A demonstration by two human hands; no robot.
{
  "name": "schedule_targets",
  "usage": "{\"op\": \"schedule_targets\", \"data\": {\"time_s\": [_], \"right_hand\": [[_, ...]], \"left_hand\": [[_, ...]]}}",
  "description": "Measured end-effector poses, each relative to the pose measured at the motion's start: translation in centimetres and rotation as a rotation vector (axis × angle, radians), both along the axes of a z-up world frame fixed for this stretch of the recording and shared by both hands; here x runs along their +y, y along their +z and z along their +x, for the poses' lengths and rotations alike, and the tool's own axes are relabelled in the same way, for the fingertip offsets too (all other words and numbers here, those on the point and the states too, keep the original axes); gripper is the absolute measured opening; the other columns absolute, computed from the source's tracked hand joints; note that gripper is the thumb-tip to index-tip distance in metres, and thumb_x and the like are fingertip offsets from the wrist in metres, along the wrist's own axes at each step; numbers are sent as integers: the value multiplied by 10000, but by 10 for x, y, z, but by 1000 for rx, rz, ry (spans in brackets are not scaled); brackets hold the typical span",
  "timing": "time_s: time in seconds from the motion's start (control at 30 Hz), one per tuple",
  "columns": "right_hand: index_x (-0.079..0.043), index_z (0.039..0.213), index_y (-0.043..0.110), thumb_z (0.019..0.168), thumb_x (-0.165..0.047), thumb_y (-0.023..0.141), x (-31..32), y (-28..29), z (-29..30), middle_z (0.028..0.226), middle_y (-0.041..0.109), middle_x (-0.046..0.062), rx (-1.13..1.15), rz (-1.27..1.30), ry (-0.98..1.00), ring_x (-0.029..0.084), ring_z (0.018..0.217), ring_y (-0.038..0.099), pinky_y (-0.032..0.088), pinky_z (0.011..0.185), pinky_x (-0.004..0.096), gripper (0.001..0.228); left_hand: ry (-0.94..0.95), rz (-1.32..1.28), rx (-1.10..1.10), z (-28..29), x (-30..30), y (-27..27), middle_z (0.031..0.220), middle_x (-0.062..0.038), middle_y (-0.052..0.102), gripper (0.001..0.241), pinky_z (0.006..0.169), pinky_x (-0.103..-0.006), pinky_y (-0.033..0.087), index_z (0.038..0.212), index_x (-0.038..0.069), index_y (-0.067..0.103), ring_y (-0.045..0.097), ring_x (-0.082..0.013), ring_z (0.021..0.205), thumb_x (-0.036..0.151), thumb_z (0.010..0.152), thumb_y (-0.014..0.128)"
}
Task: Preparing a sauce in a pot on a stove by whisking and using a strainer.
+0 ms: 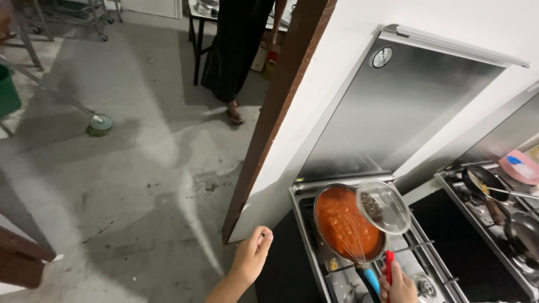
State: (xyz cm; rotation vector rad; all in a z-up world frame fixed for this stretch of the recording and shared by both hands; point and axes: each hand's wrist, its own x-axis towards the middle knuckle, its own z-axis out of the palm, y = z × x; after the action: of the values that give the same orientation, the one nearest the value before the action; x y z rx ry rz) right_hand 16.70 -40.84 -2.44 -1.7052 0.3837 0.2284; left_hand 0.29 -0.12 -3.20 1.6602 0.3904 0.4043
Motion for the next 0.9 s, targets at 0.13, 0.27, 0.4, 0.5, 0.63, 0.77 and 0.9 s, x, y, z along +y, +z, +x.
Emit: {"op": "schedule_targets", "data": {"time_s": [0.13, 0.27, 0.4, 0.5, 0.63, 0.77, 0.9], "right_hand": [[-15, 889, 533, 1052, -424, 510, 8, 14, -7, 506, 375, 34, -14, -23, -55, 180, 338, 343, 249, 314, 348, 441], [-20, 881, 572, 1013, -384, 553, 14, 22, -18, 498, 372, 29, -2, -21, 43, 155, 327, 358, 265, 314, 325, 388], [-17, 871, 588, 1001, -382, 554, 24, 36, -31, 504, 374, 24, 14, -25, 68, 155, 326, 334, 232, 310, 320, 389], [-23, 870, 560, 1019, -396, 549, 31, 43, -39, 515, 380, 14, -50, 11, -13, 134, 349, 348, 259, 316, 304, 402], [-14, 847, 569, 1020, -405, 537, 39, 53, -49, 518, 387, -1, -33, -19, 46, 119, 352, 352, 255, 311, 297, 429], [-49, 854, 595, 1023, -370, 538, 59, 70, -66, 540, 422, -20, -114, -77, 38, 98, 354, 357, 255, 322, 270, 367], [-44, 839, 597, 1027, -374, 536, 77, 83, -72, 540, 436, -9, -124, -103, 23, 99, 346, 352, 262, 321, 270, 385]], "left_hand": [[-30, -15, 21, -1, 3, 11, 602, -24, 469, 239, 537, -325, 426, 1048, 124, 611, 492, -132, 535, 357, 1013, 572], [-114, -94, 161, -6, 8, 27, 615, -29, 449, 267, 553, -319, 405, 1070, 127, 605, 448, -128, 554, 383, 1044, 532], [-50, -53, 27, 2, 1, 5, 605, -24, 482, 265, 541, -311, 421, 1060, 113, 617, 483, -115, 542, 368, 1018, 559], [-68, -55, 12, 2, -1, 4, 615, -24, 478, 264, 544, -307, 433, 1054, 109, 617, 479, -113, 552, 364, 1022, 559], [-108, -18, 34, 0, 0, 6, 601, -25, 480, 253, 534, -315, 419, 1050, 108, 604, 487, -129, 538, 354, 1010, 557], [-135, 6, 24, -5, 3, 16, 611, -23, 494, 265, 536, -308, 415, 1062, 100, 621, 488, -134, 552, 349, 1029, 540], [-148, -82, -55, -8, 3, 7, 649, -11, 527, 280, 551, -287, 426, 1113, 77, 620, 504, -101, 601, 331, 1043, 525]]}}
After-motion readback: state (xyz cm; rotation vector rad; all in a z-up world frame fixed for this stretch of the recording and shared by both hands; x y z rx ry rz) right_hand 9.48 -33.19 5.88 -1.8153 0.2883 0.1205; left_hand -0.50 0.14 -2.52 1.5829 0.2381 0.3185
